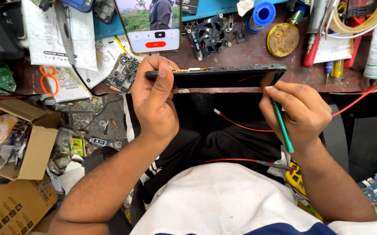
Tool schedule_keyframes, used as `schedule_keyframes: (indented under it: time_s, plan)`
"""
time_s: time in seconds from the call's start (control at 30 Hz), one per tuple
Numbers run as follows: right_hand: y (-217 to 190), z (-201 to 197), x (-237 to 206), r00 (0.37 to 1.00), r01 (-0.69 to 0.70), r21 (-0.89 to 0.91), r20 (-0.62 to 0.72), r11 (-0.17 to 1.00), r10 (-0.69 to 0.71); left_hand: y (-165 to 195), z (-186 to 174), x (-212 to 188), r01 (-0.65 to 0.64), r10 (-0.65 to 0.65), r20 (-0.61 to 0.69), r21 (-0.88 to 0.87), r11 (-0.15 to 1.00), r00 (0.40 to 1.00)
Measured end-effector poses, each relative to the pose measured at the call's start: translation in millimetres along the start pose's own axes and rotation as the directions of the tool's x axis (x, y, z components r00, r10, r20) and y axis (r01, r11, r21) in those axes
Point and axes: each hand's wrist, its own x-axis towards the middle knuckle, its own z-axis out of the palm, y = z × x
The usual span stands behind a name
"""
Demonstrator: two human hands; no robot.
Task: The person pries open the back cover of a smartphone using a green pry tool, works the cover off to expose the battery, then presses the power button and holds the phone while it boots to the lock screen.
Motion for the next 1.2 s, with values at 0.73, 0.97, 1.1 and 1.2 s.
schedule_keyframes:
  time_s: [0.73,0.97,1.1,1.2]
  plan:
    - [6,-5,-9,0.998,-0.066,0.015,0.019,0.998,0.066,1,3,-1,0.01,-0.01,0.003,-0.037,0.999,1.0]
    - [8,-8,-11,0.994,-0.107,0.019,0.01,0.994,0.107,2,4,-1,-0.002,0.002,0.018,-0.041,0.999,1.0]
    - [11,-5,-16,0.988,-0.15,0.019,0.035,0.989,0.149,1,2,-1,0.003,-0.003,-0.013,-0.015,1.0,1.0]
    - [15,-3,-20,0.989,-0.145,0.034,0.032,0.989,0.144,-1,3,-1,-0.004,0.004,0.002,-0.033,0.999,1.0]
